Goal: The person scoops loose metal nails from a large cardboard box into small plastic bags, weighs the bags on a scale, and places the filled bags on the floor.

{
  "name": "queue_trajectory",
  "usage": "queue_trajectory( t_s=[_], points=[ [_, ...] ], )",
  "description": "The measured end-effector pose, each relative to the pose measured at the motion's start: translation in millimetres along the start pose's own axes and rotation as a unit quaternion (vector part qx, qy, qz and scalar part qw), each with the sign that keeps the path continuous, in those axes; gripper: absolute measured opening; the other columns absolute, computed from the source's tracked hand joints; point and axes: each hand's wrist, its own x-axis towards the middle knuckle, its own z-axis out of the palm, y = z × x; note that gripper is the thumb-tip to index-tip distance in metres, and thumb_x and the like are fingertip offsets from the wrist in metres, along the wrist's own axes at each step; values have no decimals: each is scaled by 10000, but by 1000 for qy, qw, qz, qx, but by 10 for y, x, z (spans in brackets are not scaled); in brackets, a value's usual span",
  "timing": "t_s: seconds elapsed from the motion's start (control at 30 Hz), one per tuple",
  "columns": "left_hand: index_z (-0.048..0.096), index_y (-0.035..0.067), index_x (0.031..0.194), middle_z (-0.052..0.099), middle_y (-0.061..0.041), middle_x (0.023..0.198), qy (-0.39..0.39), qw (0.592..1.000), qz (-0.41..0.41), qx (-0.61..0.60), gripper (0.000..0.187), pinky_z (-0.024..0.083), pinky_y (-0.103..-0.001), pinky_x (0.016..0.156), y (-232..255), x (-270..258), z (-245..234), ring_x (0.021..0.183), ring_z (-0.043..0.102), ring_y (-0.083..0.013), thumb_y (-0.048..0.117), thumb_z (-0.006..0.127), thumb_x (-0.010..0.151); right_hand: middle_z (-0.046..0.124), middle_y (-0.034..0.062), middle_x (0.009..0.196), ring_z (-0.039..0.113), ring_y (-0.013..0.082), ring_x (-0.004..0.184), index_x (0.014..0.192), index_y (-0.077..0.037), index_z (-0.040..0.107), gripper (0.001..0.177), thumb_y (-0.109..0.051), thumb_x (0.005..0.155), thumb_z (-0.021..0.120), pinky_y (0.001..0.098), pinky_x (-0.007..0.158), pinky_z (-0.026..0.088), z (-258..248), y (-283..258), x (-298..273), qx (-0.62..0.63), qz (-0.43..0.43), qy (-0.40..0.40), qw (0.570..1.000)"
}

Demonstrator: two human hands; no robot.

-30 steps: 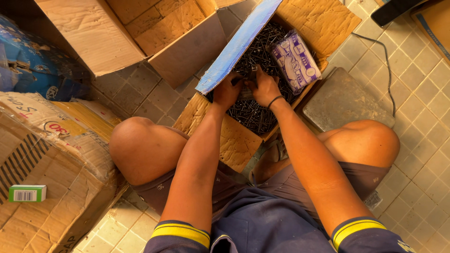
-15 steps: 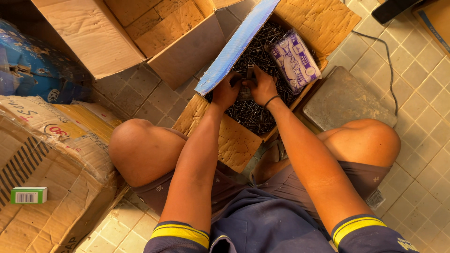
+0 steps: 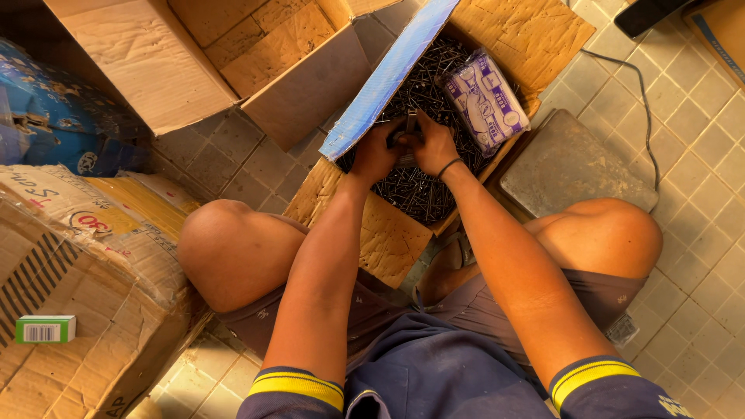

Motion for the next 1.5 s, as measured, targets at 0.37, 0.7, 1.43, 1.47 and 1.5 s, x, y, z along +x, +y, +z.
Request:
queue_trajectory(
  t_s=[0.37, 0.7, 1.43, 1.47, 1.5],
  points=[
    [785, 64, 1396, 845, -232, 1194, 98, 993, 3, 72, 357, 607, -587, 1066, 53, -20, 204, 1196, 786, -463, 78, 658, 1062, 815, 129, 961, 802, 418, 1008, 1108, -127, 743, 212, -187, 986, 906, 522, 923, 616, 176, 62, 6, -27, -22, 85, 996],
    [458, 93, 1707, 678, -312, 1534, 46, 998, -33, -8, 960, 471, -680, 1260, 41, -191, 135, 1465, 605, -575, 256, 941, 893, 819, 119, 1082, 765, 300, 1098, 1249, -109, 761, 219, -269, 1105, 802, 478, 1027, 607, 26, -22, 35, 201, 136, 68, 968],
    [639, 146, 1414, 727, -157, 1249, -42, 932, 82, 350, 789, 594, -593, 978, 91, -35, 219, 1210, 668, -380, 287, 951, 703, 497, 72, 1345, 447, 374, 1261, 1385, -251, 580, 593, -395, 953, 959, 631, 1016, 380, -482, 260, 19, -369, 130, 295, 872],
    [653, 118, 1368, 740, -180, 1201, -34, 937, 74, 339, 732, 582, -590, 971, 123, -51, 212, 1176, 683, -397, 251, 935, 707, 548, 62, 1277, 502, 364, 1268, 1273, -229, 642, 433, -425, 983, 897, 632, 1037, 425, -446, 210, 13, -301, 164, 265, 901],
    [666, 90, 1323, 753, -202, 1153, -29, 942, 68, 327, 674, 571, -588, 965, 162, -58, 229, 1142, 698, -415, 215, 919, 711, 599, 52, 1210, 558, 353, 1276, 1161, -207, 705, 316, -454, 1013, 833, 634, 1058, 470, -432, 171, -11, -233, 199, 236, 922]
  ],
)
